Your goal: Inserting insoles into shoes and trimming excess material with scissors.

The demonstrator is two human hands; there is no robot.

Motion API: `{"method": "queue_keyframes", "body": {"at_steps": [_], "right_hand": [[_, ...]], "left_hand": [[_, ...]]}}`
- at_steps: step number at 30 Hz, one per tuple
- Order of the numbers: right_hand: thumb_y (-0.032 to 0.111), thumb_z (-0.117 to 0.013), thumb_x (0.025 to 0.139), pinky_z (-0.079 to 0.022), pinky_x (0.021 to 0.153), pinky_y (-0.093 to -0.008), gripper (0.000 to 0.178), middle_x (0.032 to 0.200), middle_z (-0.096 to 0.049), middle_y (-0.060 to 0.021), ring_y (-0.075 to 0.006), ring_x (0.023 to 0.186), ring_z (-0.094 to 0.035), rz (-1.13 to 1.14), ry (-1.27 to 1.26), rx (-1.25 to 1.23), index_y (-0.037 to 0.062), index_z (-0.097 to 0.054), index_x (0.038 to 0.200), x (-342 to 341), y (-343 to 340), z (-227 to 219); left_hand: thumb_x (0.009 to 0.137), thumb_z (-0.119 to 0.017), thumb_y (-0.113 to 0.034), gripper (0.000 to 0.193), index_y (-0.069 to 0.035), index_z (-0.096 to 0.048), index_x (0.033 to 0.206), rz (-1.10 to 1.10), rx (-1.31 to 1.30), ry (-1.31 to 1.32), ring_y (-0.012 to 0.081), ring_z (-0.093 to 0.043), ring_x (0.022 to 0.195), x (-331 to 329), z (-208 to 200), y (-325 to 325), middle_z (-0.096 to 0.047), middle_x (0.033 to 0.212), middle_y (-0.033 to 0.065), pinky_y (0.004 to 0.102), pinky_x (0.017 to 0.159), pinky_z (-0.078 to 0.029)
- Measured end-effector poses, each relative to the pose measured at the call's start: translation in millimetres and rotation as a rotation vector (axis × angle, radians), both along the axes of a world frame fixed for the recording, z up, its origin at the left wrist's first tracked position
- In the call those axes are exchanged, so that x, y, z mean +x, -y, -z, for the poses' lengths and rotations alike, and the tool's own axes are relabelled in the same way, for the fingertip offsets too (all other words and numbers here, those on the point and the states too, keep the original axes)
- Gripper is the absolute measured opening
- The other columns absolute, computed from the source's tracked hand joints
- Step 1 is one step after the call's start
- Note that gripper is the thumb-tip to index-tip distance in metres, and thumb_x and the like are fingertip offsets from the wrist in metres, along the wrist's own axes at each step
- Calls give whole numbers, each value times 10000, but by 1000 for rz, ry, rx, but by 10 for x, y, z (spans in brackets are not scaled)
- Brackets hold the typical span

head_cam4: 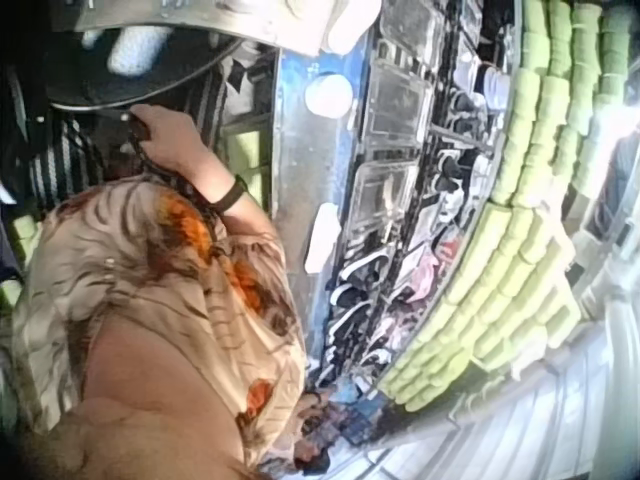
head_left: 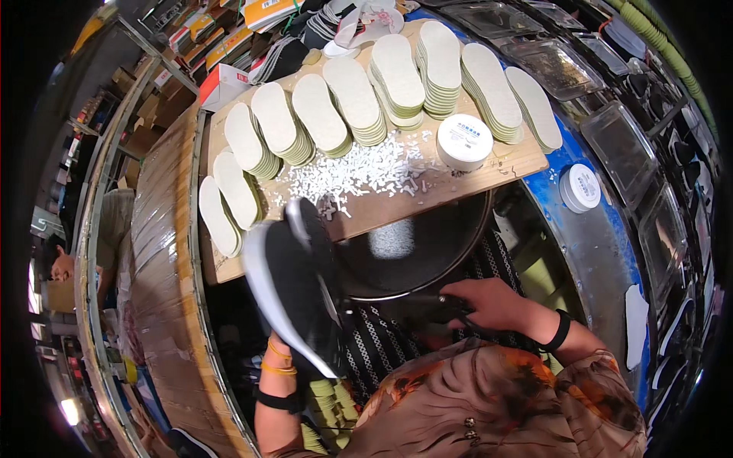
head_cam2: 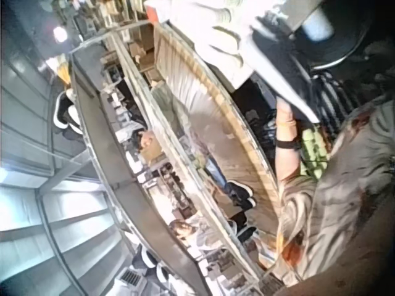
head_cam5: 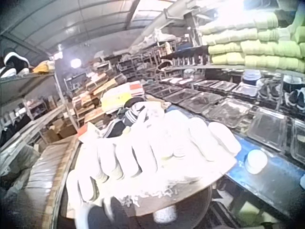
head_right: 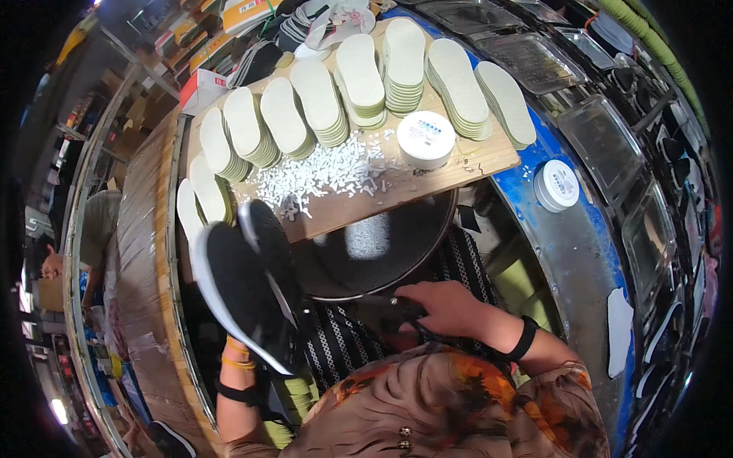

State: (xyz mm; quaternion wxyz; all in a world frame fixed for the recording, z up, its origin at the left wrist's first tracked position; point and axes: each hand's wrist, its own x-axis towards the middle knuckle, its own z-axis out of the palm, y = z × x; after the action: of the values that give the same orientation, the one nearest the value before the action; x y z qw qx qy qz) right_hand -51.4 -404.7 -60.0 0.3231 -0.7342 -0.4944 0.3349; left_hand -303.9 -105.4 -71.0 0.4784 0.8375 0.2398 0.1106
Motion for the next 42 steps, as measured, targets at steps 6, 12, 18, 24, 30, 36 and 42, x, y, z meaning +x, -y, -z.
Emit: {"method": "queue_keyframes", "body": {"at_steps": [6, 12, 18, 24, 30, 36, 42], "right_hand": [[434, -664, 688, -463, 675, -388, 552, 836, -559, -115, -306, 806, -574, -87, 269, 74, 114, -517, 1113, -194, -376, -259], [407, -659, 693, -470, 625, -380, 515, 791, -553, -105, -302, 738, -580, -92, 416, 193, 109, -520, 1089, -235, -451, -337], [385, -656, 711, -477, 551, -380, 475, 714, -553, -100, -301, 623, -583, -111, 451, 115, 106, -527, 1074, -374, -356, -56], [381, -663, 708, -479, 551, -376, 467, 718, -559, -96, -313, 624, -582, -103, 341, 246, 101, -535, 1059, -298, -285, -157], [382, -686, 682, -470, 579, -376, 497, 742, -557, -112, -313, 654, -580, -269, 502, 351, 100, -539, 1063, -430, -622, -588], [197, -757, 643, -452, 675, -288, 478, 802, -624, -122, -207, 749, -606, -184, -11, 210, 26, -562, 1044, -447, -644, -221], [81, -713, 637, -386, 436, -251, 432, 664, -574, -36, -88, 507, -495, 11, -268, -52, -13, -549, 1025, -363, -966, -27]], "left_hand": [[767, -538, -63, 149, -16, -616, 885, 16, -142, 91, 222, -605, 772, -48, 235, 353, -635, 866, 118, 312, 703, -466], [775, -533, -64, 149, -18, -615, 890, -33, -300, 162, 206, -599, 771, -312, 390, 579, -636, 872, 109, 310, 703, -467], [784, -527, -65, 148, -19, -615, 895, -103, -469, 246, 189, -594, 769, 292, 410, 573, -637, 878, 101, 309, 703, -467], [792, -522, -66, 148, -21, -614, 899, -140, -638, 326, 173, -589, 768, 300, 479, 602, -638, 885, 93, 307, 704, -467], [801, -516, -66, 149, -22, -613, 904, -279, -716, 446, 156, -584, 767, 597, 451, 605, -639, 891, 85, 306, 704, -467], [835, -513, -101, 172, 6, -595, 941, -474, -359, 563, 92, -532, 757, 60, 133, 529, -627, 921, 20, 283, 692, -463], [776, -592, -226, 323, 35, -507, 607, -883, 384, -116, 342, -550, 599, -1430, -985, -225, -499, 636, 256, 427, 544, -409]]}}
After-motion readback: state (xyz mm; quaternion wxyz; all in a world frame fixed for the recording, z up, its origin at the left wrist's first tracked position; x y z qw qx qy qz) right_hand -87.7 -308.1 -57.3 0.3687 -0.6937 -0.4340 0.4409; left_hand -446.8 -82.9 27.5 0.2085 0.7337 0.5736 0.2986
